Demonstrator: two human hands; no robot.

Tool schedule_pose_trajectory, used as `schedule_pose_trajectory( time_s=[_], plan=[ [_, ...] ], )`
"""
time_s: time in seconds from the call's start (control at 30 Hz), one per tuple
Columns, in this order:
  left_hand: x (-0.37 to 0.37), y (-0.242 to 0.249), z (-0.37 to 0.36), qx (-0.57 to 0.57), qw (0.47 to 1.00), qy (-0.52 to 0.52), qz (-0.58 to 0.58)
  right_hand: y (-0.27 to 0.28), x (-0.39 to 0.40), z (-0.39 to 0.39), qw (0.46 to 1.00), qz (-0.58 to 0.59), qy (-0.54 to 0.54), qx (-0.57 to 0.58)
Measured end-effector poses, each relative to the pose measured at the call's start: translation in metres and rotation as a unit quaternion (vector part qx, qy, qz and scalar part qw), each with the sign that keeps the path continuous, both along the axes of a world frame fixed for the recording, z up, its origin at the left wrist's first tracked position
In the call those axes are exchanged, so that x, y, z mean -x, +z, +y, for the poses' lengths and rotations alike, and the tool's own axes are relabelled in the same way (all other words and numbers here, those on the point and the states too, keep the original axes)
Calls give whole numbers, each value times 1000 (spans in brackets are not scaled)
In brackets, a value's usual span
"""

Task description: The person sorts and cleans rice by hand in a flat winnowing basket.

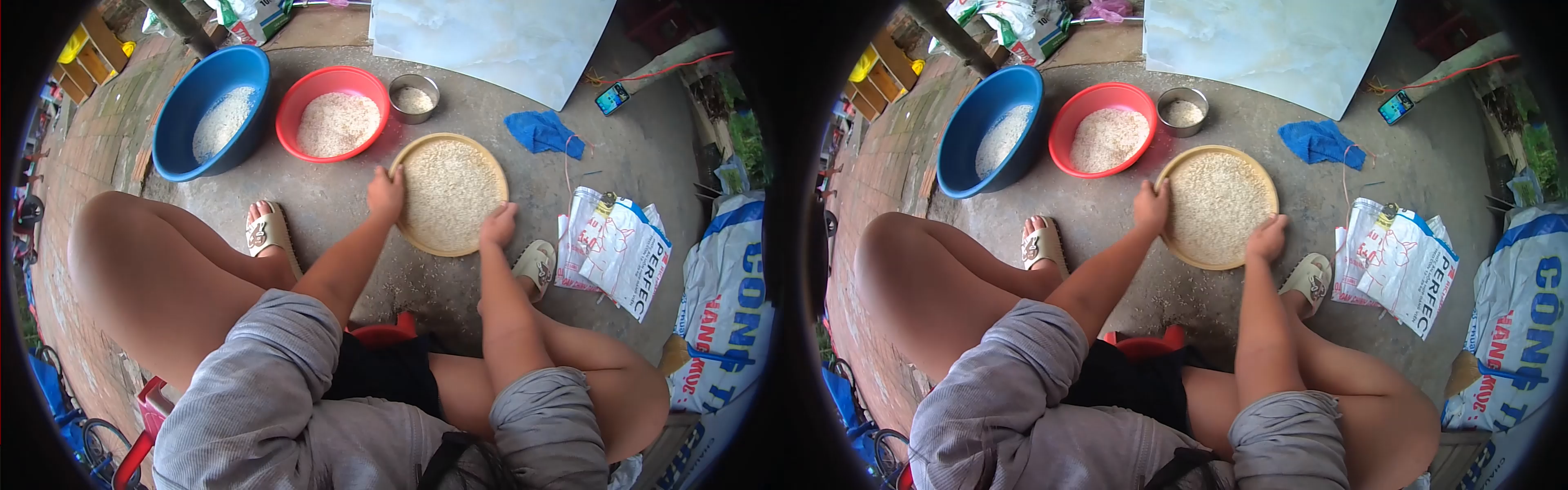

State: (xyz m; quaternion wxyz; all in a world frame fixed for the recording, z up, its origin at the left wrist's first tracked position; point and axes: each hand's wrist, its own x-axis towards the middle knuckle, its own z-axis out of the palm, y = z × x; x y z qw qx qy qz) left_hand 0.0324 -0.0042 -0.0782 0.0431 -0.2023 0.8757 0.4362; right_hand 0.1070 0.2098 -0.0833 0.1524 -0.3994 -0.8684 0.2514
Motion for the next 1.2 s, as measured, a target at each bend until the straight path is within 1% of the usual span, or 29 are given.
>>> schedule_pose_trajectory(
  time_s=[0.03, 0.07, 0.1, 0.17, 0.23, 0.3, 0.37, 0.47, 0.5, 0.53, 0.57, 0.63, 0.7, 0.73, 0.83, 0.9, 0.97, 1.0, 1.03, 1.07, 1.1, 1.13, 1.17, 1.2],
  plan=[
    [3, -9, -19, 2, 1000, 2, 23, -6, 5, -15, 1000, -3, 11, 0],
    [7, -25, -41, 33, 998, 6, 44, -2, 10, -37, 999, -23, 20, 17],
    [4, -21, -56, 33, 998, 12, 44, -6, 15, -53, 999, -10, 50, 11],
    [-3, -11, -85, 85, 996, 22, 5, -6, 19, -67, 994, 6, 105, 30],
    [-11, -13, -73, 78, 996, 42, 15, -13, 16, -53, 993, 11, 115, 36],
    [-14, -18, -44, 78, 997, 21, 19, -10, 6, -27, 996, -12, 86, 20],
    [-20, 0, -13, 31, 999, -6, 9, -9, -3, -1, 998, -15, 58, 5],
    [-14, 7, -8, 40, 999, -33, 1, -3, -3, 5, 998, -25, 55, 10],
    [-8, -10, -20, 65, 998, -17, 12, 1, 4, -7, 997, -33, 67, 18],
    [-4, -6, -37, 84, 996, -16, -5, -6, 12, -19, 996, -44, 76, -1],
    [0, -12, -56, 85, 996, 4, -19, -15, 20, -34, 995, -53, 86, -19],
    [-1, -8, -95, 109, 994, 4, -7, -11, 28, -73, 991, -56, 119, -4],
    [-4, -6, -107, 123, 991, 38, -23, -13, 33, -76, 988, -58, 143, 0],
    [-7, -7, -103, 115, 992, 50, -6, -14, 34, -76, 985, -65, 161, 2],
    [-10, -5, -57, 87, 995, 51, 12, -12, 37, -35, 990, -47, 136, -1],
    [-9, 7, -24, 21, 999, 35, 22, -24, 35, 1, 992, -19, 121, -15],
    [1, 14, -25, 35, 999, 23, 29, -18, 35, 8, 994, 6, 110, -6],
    [6, 13, -21, 42, 998, 17, 34, -10, 37, -1, 995, 1, 104, 8],
    [12, 9, -36, 61, 997, 15, 49, -6, 41, -19, 995, -6, 100, 19],
    [20, -6, -73, 36, 996, 32, 72, -5, 47, -40, 993, -38, 111, 4],
    [21, -13, -96, 54, 997, 15, 53, -7, 55, -71, 991, -61, 118, -1],
    [19, -19, -113, 97, 995, 21, 24, -7, 56, -88, 988, -60, 142, 0],
    [12, -13, -124, 119, 992, 40, -1, -7, 55, -97, 985, -58, 165, 5],
    [5, -13, -123, 113, 992, 52, -7, -10, 56, -95, 985, -56, 161, 8]
  ],
)
